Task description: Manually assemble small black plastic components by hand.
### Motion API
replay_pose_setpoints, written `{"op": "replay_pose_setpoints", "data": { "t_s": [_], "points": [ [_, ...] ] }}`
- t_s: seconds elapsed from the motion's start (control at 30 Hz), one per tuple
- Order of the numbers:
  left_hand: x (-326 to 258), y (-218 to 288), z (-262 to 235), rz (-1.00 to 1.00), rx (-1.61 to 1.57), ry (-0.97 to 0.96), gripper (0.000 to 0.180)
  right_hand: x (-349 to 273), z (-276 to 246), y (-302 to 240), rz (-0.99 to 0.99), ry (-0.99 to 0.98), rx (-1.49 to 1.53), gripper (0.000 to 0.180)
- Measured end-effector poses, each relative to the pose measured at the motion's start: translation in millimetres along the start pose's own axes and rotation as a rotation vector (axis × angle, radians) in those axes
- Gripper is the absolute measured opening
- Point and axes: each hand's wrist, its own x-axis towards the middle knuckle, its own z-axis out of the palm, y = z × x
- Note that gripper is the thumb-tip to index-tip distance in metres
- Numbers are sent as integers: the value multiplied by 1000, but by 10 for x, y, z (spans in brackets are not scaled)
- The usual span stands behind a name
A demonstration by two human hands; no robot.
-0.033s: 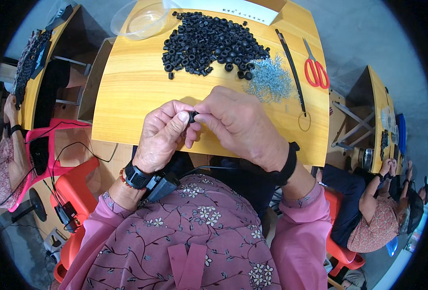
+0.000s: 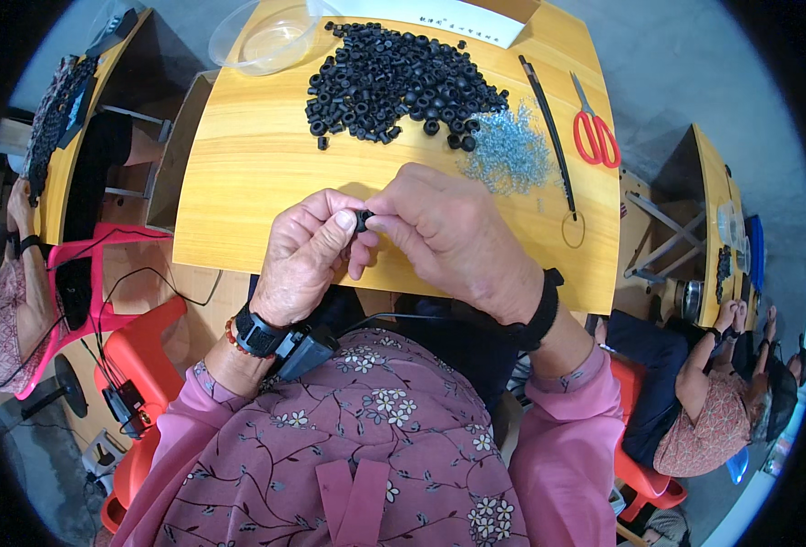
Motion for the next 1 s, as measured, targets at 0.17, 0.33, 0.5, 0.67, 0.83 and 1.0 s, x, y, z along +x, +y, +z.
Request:
{"op": "replay_pose_setpoints", "data": {
  "t_s": [0.17,0.33,0.5,0.67,0.83,1.0],
  "points": [
    [-24,25,49,31,54,38,22,-29,28,6,27,-11,14,6],
    [22,50,49,20,97,46,22,-12,25,50,66,-9,76,5],
    [25,27,61,40,76,54,24,-39,73,40,-7,0,-1,10],
    [28,43,82,31,10,88,20,-65,143,-37,-32,53,-84,21],
    [37,42,138,85,-135,111,20,-82,251,-72,14,99,-74,29],
    [45,50,108,78,-225,80,20,-68,346,-39,-22,194,-149,31]
  ]
}}
